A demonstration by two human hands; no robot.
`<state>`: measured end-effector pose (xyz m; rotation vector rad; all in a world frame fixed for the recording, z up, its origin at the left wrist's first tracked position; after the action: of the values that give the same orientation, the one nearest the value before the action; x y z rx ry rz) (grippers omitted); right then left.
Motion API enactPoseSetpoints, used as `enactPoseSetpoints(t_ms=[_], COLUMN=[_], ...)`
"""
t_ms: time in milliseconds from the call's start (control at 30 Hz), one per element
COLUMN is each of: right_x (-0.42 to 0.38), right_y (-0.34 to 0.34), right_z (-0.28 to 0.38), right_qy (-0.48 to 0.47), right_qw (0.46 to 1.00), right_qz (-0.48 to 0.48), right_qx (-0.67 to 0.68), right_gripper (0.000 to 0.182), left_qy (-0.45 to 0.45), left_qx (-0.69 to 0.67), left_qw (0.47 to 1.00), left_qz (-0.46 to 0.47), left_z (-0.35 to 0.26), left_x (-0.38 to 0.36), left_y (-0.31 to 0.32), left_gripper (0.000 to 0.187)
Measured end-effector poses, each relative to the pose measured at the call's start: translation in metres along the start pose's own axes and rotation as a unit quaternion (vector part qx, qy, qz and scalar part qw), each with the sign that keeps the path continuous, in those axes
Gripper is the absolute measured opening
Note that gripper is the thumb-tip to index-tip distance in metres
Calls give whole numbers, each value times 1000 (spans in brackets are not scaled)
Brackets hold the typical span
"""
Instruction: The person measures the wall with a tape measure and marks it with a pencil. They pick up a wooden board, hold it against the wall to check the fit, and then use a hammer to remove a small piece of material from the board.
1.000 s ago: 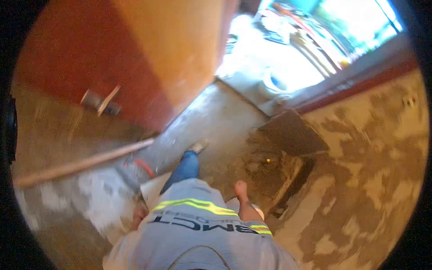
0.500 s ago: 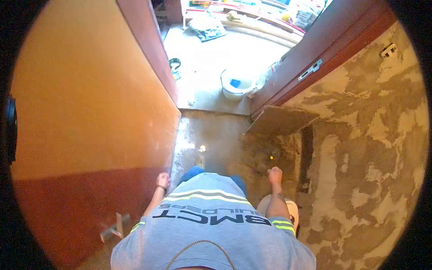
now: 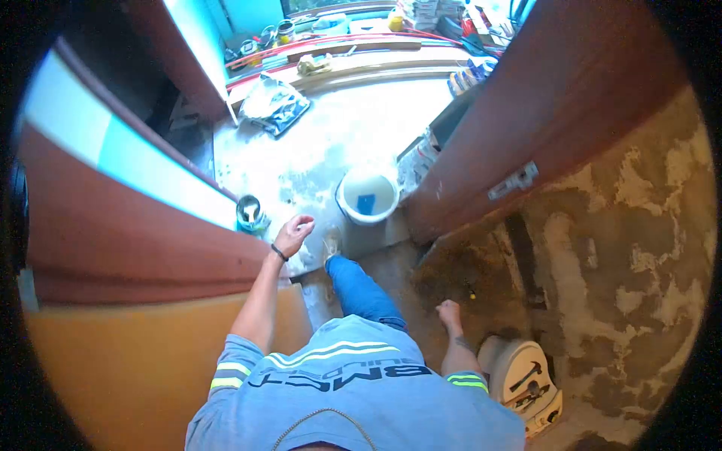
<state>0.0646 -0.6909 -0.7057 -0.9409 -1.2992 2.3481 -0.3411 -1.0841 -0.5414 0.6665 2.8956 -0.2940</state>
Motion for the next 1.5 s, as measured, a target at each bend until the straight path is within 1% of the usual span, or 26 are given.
enactPoseSetpoints(t_ms=[33, 133, 167, 200, 233, 267, 333, 367, 400, 433, 600, 700, 733, 767, 800, 867, 900, 967, 1000, 1133, 1167, 1233, 1267, 1300, 1433, 1500], right_x=[26, 70, 71, 91, 124, 138, 192, 188, 234, 240, 314, 309, 297, 290, 278, 277, 272, 295, 311, 451, 501, 600, 651, 695, 900, 986], right_y=[22, 39, 15, 23, 66, 30, 10, -64, -49, -92, -152, -147, -128, -105, -107, -27, -11, -30, -18, -47, -17, -39, -90, -138, -170, -178], right_z=[-7, 41, 96, 119, 118, 178, 253, 325, 334, 368, 386, 365, 362, 366, 394, 410, 445, 524, 541, 597, 564, 572, 626, 685, 754, 792], right_qy=[-78, -55, 56, -36, -1, -177, -167, -28, -39, -193, 149, 123, 244, 238, 486, 533, 424, 584, 582, 483, 289, 21, 268, 308, 115, 84], right_qw=[990, 952, 971, 968, 982, 947, 975, 995, 993, 960, 961, 944, 929, 932, 841, 815, 843, 715, 690, 798, 957, 989, 947, 899, 949, 947], right_qz=[0, 94, 114, 104, 60, 31, -77, -95, -110, -136, -227, -297, -275, -250, -192, -178, -259, -77, -53, -43, 24, -132, 18, 52, 98, 108], right_qx=[-114, -285, -203, -226, -181, -265, -128, 24, 4, -148, 60, -81, 42, -111, 141, 141, 208, 376, 427, 358, -2, -58, 173, 308, 276, 290], right_gripper=[18, 27, 30, 30, 24, 17, 15, 13, 16, 21, 19, 20, 20, 22, 27, 29, 20, 12, 9, 16, 20, 18, 17, 25, 30, 29], left_qy=[20, 13, -8, -15, -70, -36, -171, -245, -271, -300, -313, -264, -238, -212, -186, -125, -95, -66, -121, -177, -200, -290, -335, -379, -486, -482], left_qx=[8, 12, 69, 123, 139, 114, -19, -43, 23, 81, 223, 226, 215, 202, 191, 183, 193, 184, 151, 37, 44, 77, 54, 32, -24, -57], left_qw=[999, 993, 990, 983, 978, 989, 983, 967, 959, 944, 883, 879, 885, 892, 898, 909, 915, 941, 954, 981, 978, 953, 938, 921, 831, 847], left_qz=[48, 116, 122, 135, 140, 93, 71, 52, 77, 110, 271, 326, 339, 343, 349, 352, 342, 278, 229, 70, 32, -50, -70, -87, -270, -218], left_z=[-21, -20, -32, -53, -55, -34, 17, 86, 85, 80, 61, 38, 29, 22, 18, 1, -17, -49, -96, -90, -71, -45, -11, 17, 3, 33], left_x=[38, 143, 160, 181, 198, 211, 228, 256, 268, 273, 366, 468, 509, 548, 587, 651, 675, 707, 712, 750, 751, 749, 737, 722, 652, 617], left_y=[-6, -51, -74, -95, -119, -145, -204, -247, -258, -260, -255, -249, -250, -255, -260, -280, -292, -331, -335, -396, -421, -464, -491, -510, -518, -535], left_gripper=[29, 31, 32, 32, 32, 31, 38, 38, 37, 37, 35, 35, 35, 35, 35, 36, 36, 37, 35, 28, 28, 24, 22, 19, 17, 14])
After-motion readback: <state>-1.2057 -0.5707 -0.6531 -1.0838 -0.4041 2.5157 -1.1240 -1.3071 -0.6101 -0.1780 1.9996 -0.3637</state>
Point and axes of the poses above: each hand's wrist, its own x-axis towards the middle knuckle, its own y-axis out of the palm, z = x × y, the point moved 2 cm from there along x, towards the middle knuckle, and after that the axes turned 9 degrees about -x, right-handed, at the moved point
